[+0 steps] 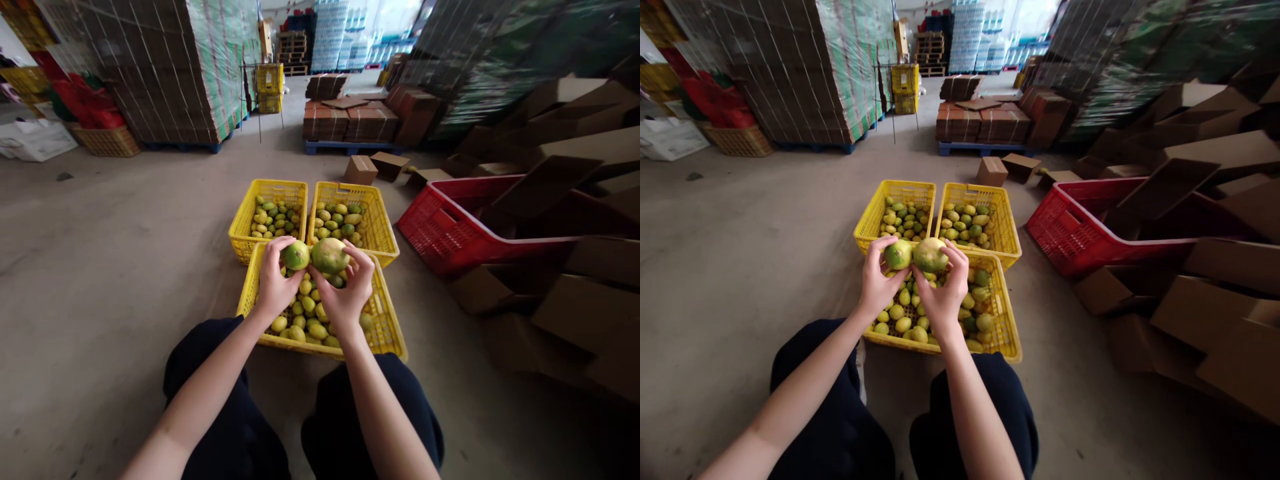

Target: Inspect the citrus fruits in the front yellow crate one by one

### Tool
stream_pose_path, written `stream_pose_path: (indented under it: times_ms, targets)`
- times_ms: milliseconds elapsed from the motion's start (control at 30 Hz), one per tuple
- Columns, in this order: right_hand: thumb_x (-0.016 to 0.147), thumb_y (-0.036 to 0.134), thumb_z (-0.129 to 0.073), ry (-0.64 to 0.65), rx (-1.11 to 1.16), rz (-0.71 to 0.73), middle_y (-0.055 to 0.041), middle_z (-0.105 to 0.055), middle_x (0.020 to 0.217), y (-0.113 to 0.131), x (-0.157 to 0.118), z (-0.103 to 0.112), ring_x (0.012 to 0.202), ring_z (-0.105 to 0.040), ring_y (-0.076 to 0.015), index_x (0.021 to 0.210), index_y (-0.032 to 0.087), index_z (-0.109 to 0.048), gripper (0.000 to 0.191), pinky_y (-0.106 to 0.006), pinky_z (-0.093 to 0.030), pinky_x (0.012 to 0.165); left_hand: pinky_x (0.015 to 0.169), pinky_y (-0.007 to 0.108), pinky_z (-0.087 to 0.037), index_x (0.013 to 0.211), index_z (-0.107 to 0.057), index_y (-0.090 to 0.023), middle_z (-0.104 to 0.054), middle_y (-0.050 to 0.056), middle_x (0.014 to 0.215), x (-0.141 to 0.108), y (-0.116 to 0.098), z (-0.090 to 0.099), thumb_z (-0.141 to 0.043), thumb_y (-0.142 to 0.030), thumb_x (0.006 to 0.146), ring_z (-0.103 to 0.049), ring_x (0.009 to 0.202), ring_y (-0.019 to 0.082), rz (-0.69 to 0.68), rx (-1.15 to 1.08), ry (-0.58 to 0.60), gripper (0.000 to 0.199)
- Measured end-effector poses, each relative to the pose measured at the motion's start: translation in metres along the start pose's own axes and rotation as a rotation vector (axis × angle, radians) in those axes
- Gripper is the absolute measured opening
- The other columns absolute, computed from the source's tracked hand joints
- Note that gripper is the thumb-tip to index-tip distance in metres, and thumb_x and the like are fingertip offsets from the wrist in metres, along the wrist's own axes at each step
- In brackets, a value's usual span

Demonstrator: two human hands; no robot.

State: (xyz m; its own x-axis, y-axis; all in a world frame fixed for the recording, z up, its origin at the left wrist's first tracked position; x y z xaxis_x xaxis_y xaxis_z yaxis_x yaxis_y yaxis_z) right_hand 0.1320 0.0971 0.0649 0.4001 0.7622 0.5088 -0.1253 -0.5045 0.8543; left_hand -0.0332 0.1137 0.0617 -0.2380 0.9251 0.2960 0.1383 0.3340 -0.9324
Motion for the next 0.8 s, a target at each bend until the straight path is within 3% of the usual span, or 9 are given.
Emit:
stream_pose_path:
  times_ms: [133, 233, 300, 367, 467, 600, 700, 800]
  targets:
    - [0.060, 0.016, -0.075, -0.011, 0.234, -0.269, 0.0013, -0.061, 0.099, -0.011, 0.003, -0.003, 0.090, -0.062, -0.0153, 0.103, 0.028, -0.055, 0.049, -0.028, -0.051, 0.082, 0.077, 0.026, -0.052, 0.099, -0.059, -0.020, -0.062, 0.004, 0.103, 0.003, 0.018, 0.000, -0.078, -0.010, 0.057, -0.062, 0.090, 0.018, 0.257, -0.212, -0.020, 0.046]
    - [0.068, 0.023, -0.069, -0.054, 0.442, -0.501, 0.0055, -0.063, 0.085, -0.030, 0.005, -0.002, 0.071, -0.063, -0.0111, 0.097, 0.029, -0.053, 0.033, -0.025, -0.053, 0.068, 0.056, 0.021, -0.052, 0.096, -0.059, -0.017, -0.064, 0.002, 0.082, 0.003, 0.033, -0.003, -0.072, -0.026, 0.071, -0.063, 0.062, 0.012, 0.473, -0.350, 0.009, 0.030]
    - [0.072, 0.026, -0.064, -0.064, 0.577, -0.700, 0.0046, -0.063, 0.077, -0.047, 0.003, -0.005, 0.061, -0.062, -0.0116, 0.091, 0.026, -0.053, 0.022, -0.026, -0.054, 0.060, 0.043, 0.017, -0.048, 0.101, -0.059, -0.017, -0.063, 0.002, 0.076, 0.001, 0.040, -0.006, -0.062, -0.037, 0.080, -0.060, 0.049, 0.010, 0.604, -0.418, 0.046, 0.029]
    - [0.075, 0.028, -0.060, -0.040, 0.677, -0.925, -0.0001, -0.065, 0.072, -0.062, -0.005, -0.012, 0.057, -0.062, -0.0139, 0.087, 0.021, -0.055, 0.014, -0.027, -0.055, 0.056, 0.037, 0.015, -0.045, 0.106, -0.058, -0.017, -0.064, 0.004, 0.075, -0.002, 0.046, -0.009, -0.052, -0.043, 0.085, -0.057, 0.043, 0.009, 0.721, -0.489, 0.085, 0.034]
    - [0.080, 0.030, -0.054, -0.013, 0.762, -1.193, -0.0073, -0.066, 0.068, -0.075, -0.021, -0.021, 0.058, -0.064, -0.0171, 0.086, 0.014, -0.058, 0.018, -0.026, -0.056, 0.053, 0.038, 0.015, -0.047, 0.106, -0.058, -0.016, -0.065, 0.006, 0.075, -0.008, 0.057, -0.013, -0.046, -0.042, 0.090, -0.059, 0.045, 0.009, 0.901, -0.614, 0.077, 0.033]
    - [0.082, 0.032, -0.053, 0.044, 0.804, -1.316, -0.0111, -0.067, 0.069, -0.077, -0.035, -0.033, 0.058, -0.066, -0.0200, 0.093, 0.010, -0.059, 0.025, -0.027, -0.057, 0.050, 0.044, 0.016, -0.052, 0.102, -0.057, -0.010, -0.062, 0.009, 0.071, -0.017, 0.072, -0.011, -0.040, -0.035, 0.092, -0.061, 0.054, 0.012, 1.088, -0.729, -0.080, 0.033]
    - [0.082, 0.033, -0.053, 0.062, 0.809, -1.319, -0.0114, -0.068, 0.070, -0.077, -0.038, -0.036, 0.057, -0.065, -0.0201, 0.096, 0.011, -0.058, 0.027, -0.028, -0.057, 0.049, 0.045, 0.016, -0.053, 0.104, -0.056, -0.007, -0.060, 0.009, 0.069, -0.019, 0.077, -0.009, -0.038, -0.034, 0.092, -0.061, 0.057, 0.013, 1.115, -0.764, -0.154, 0.034]
    - [0.083, 0.033, -0.051, 0.012, 0.798, -1.328, -0.0100, -0.067, 0.068, -0.078, -0.037, -0.033, 0.055, -0.064, -0.0187, 0.097, 0.011, -0.057, 0.027, -0.027, -0.056, 0.048, 0.045, 0.016, -0.053, 0.107, -0.055, -0.007, -0.061, 0.010, 0.071, -0.019, 0.076, -0.008, -0.038, -0.034, 0.092, -0.061, 0.060, 0.014, 1.107, -0.789, -0.157, 0.036]
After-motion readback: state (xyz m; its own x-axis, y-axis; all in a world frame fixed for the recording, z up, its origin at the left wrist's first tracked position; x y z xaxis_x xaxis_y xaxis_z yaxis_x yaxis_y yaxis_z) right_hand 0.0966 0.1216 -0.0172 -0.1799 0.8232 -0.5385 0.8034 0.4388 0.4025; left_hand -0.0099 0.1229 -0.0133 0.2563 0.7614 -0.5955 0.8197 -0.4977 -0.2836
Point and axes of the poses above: each hand's wrist, its own x-axis towards the middle knuckle, its own z-axis out of the back of the hand, y = z × x, the point moved 8 cm from there along x, towards the middle knuckle
